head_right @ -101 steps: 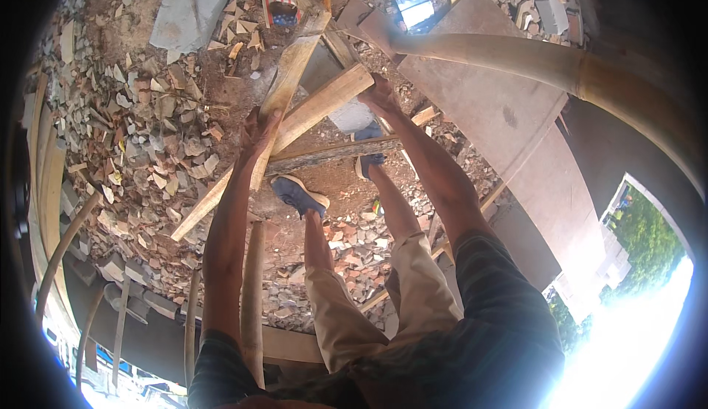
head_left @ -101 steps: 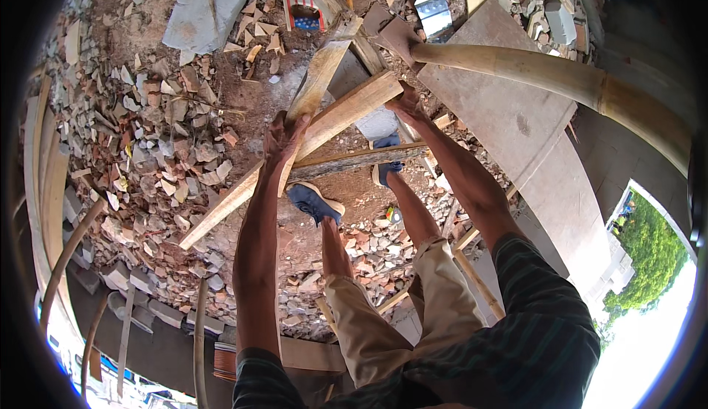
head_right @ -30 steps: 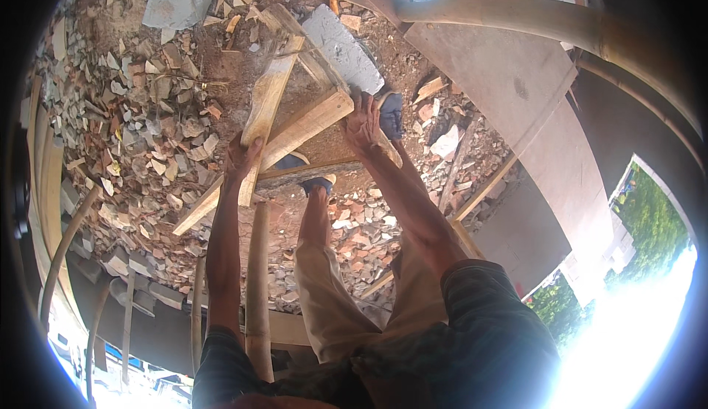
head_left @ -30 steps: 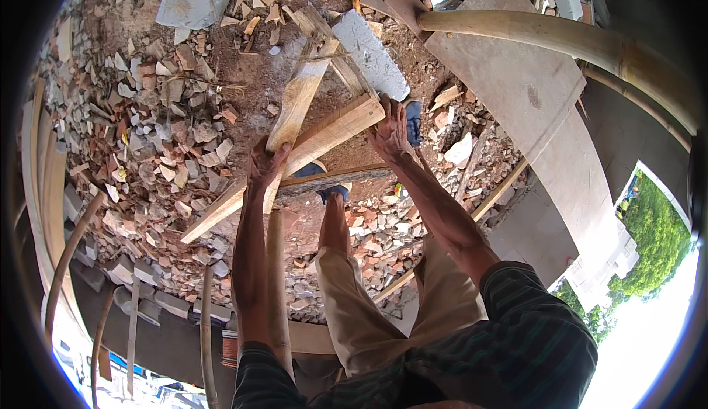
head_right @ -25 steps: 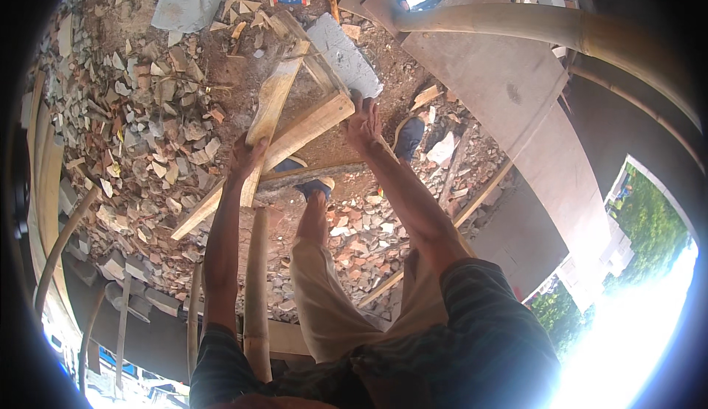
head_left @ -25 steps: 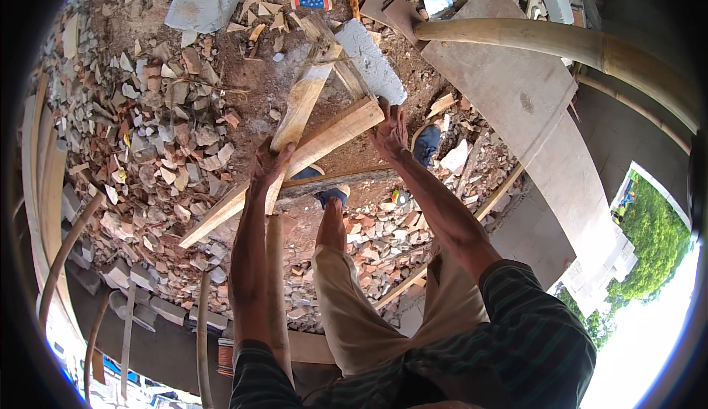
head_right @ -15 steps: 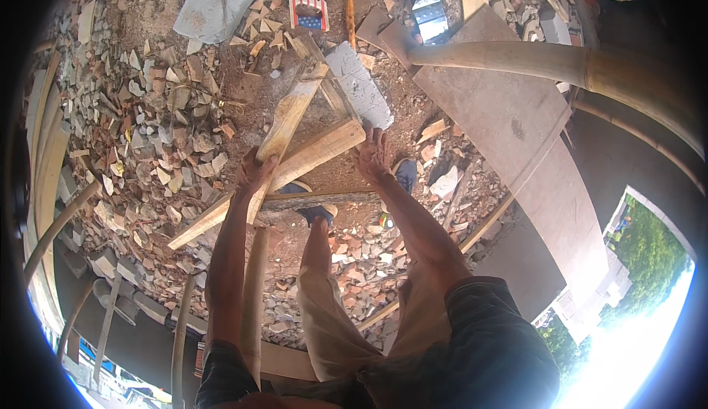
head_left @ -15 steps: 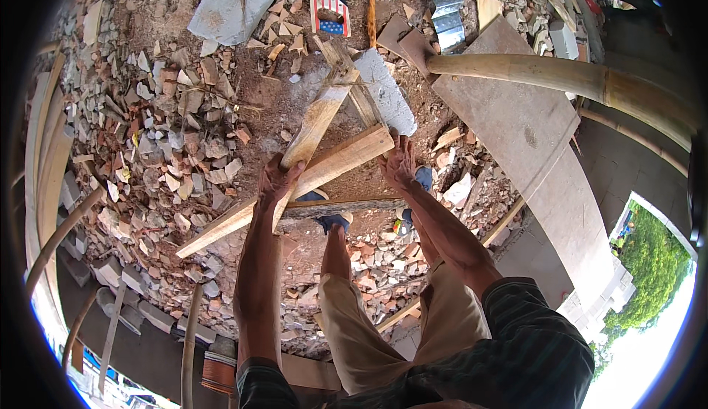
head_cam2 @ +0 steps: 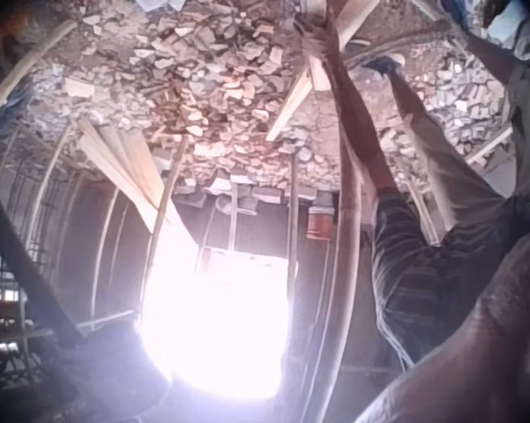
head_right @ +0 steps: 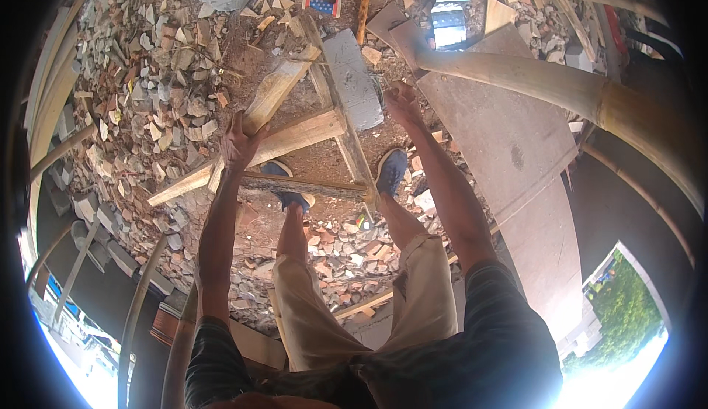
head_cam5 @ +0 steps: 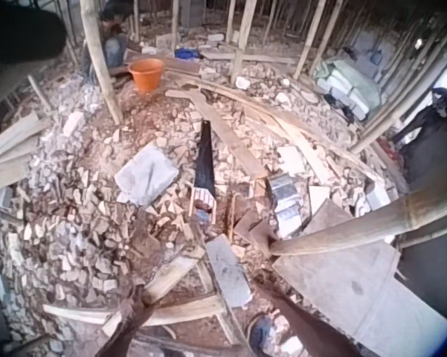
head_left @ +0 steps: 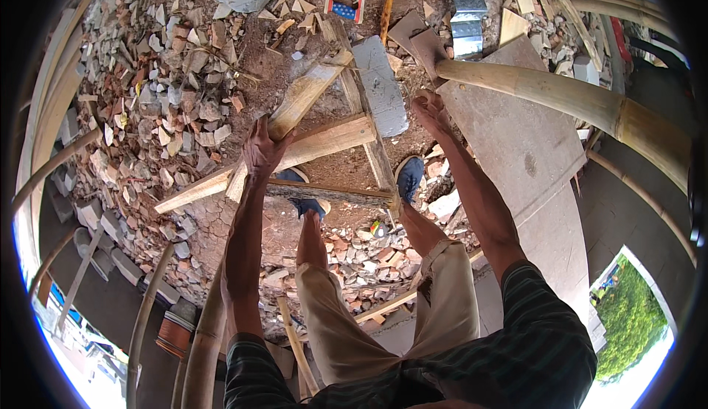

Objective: The person assembles a small wooden frame by positioning planks, sawing a plank to length, and hammering nails to join the pieces. The person repeatedly adjusts the frame and hammers nails to secure the joints.

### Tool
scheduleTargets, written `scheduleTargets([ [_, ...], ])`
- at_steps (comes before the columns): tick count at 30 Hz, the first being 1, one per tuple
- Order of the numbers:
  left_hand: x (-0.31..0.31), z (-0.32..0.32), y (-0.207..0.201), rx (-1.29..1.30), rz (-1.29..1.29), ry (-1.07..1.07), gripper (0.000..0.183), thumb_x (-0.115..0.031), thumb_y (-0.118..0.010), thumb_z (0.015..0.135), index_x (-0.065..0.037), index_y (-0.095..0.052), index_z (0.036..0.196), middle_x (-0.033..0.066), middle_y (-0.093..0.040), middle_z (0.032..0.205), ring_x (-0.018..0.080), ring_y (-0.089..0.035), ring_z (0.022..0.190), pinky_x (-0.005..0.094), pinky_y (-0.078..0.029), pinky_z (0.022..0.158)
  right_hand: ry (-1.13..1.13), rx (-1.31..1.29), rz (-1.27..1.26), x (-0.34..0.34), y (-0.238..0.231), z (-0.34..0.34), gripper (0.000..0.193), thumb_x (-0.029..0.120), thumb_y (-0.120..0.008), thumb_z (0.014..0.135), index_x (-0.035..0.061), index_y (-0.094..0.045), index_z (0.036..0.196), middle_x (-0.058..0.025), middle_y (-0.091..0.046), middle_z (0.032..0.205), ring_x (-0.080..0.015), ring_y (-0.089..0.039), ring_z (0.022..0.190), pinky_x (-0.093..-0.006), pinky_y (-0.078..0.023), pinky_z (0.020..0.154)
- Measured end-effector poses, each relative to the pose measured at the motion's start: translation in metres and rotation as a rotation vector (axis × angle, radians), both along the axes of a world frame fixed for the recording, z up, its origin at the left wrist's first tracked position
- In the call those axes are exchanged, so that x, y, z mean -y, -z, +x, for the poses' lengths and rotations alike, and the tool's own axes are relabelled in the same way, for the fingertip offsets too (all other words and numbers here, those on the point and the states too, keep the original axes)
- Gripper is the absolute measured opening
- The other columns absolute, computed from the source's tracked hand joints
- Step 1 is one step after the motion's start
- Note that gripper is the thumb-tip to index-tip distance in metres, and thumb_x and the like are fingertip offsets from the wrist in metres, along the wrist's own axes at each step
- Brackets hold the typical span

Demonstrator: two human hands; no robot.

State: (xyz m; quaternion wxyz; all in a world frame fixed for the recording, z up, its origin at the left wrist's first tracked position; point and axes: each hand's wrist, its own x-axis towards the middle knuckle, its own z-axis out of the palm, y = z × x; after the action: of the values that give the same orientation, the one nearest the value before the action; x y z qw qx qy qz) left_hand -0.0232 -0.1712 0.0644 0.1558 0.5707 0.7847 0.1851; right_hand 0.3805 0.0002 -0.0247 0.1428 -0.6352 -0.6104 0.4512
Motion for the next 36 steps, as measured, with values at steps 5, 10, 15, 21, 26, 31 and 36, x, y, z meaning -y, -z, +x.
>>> scheduleTargets([
  [5,0.002,0.002,-0.007,0.036,-0.097,-0.051,0.072,-0.043,-0.084,0.073,-0.002,-0.054,0.125,0.0213,-0.067,0.102,0.0389,-0.067,0.090,0.0467,-0.053,0.071,-0.178,0.134,-0.076,-0.040,0.017,0.007,0.041,0.029,-0.063,0.086,0.0010,-0.063,0.116,-0.0196,-0.068,0.094,-0.0289,-0.066,0.089,-0.0424,-0.053,0.080],
  [10,-0.001,0.006,-0.005,-0.048,-0.075,-0.051,0.071,-0.044,-0.083,0.073,-0.004,-0.054,0.124,0.0187,-0.067,0.107,0.0375,-0.068,0.092,0.0458,-0.055,0.074,-0.169,0.017,-0.013,-0.079,0.027,-0.002,0.037,0.029,-0.062,0.090,-0.0005,-0.064,0.113,-0.0198,-0.069,0.098,-0.0333,-0.067,0.091,-0.0430,-0.052,0.083],
  [15,0.003,0.006,0.002,-0.065,-0.111,-0.091,0.071,-0.047,-0.083,0.072,-0.007,-0.055,0.123,0.0158,-0.067,0.110,0.0367,-0.068,0.096,0.0452,-0.056,0.077,-0.207,0.097,0.412,-0.131,0.068,-0.029,0.045,0.035,-0.065,0.090,-0.0045,-0.062,0.112,-0.0238,-0.068,0.102,-0.0400,-0.066,0.097,-0.0445,-0.051,0.085],
  [21,0.004,0.011,-0.003,-0.026,-0.087,-0.113,0.072,-0.053,-0.080,0.070,-0.010,-0.055,0.123,0.0159,-0.068,0.106,0.0339,-0.070,0.092,0.0450,-0.056,0.073,-0.282,0.465,0.476,-0.197,0.147,-0.071,0.054,0.039,-0.065,0.090,-0.0044,-0.056,0.120,-0.0269,-0.067,0.095,-0.0398,-0.068,0.087,-0.0464,-0.056,0.076],
  [26,0.006,0.014,-0.009,-0.065,-0.085,-0.170,0.073,-0.054,-0.079,0.072,-0.011,-0.056,0.126,0.0120,-0.073,0.089,0.0301,-0.072,0.079,0.0437,-0.056,0.071,-0.679,0.684,0.733,-0.249,0.204,-0.079,0.043,0.044,-0.046,0.100,0.0184,-0.044,0.135,-0.0207,-0.063,0.089,-0.0326,-0.069,0.071,-0.0428,-0.056,0.053],
  [31,0.009,0.007,-0.004,-0.042,-0.010,-0.117,0.061,-0.056,-0.080,0.071,-0.014,-0.064,0.111,0.0074,-0.072,0.076,0.0222,-0.070,0.066,0.0378,-0.055,0.060,-0.719,0.931,0.992,-0.279,0.226,-0.081,0.038,0.041,-0.043,0.102,0.0092,-0.062,0.096,-0.0136,-0.067,0.072,-0.0272,-0.068,0.060,-0.0387,-0.053,0.049],
  [36,-0.002,-0.007,-0.005,-0.159,0.056,-0.090,0.068,-0.060,-0.079,0.069,-0.015,-0.067,0.118,0.0049,-0.070,0.068,0.0158,-0.065,0.059,0.0346,-0.052,0.053,-0.579,0.721,0.689,-0.273,0.214,-0.094,0.033,0.037,-0.044,0.099,0.0092,-0.061,0.094,-0.0121,-0.066,0.071,-0.0247,-0.066,0.059,-0.0372,-0.052,0.048],
])
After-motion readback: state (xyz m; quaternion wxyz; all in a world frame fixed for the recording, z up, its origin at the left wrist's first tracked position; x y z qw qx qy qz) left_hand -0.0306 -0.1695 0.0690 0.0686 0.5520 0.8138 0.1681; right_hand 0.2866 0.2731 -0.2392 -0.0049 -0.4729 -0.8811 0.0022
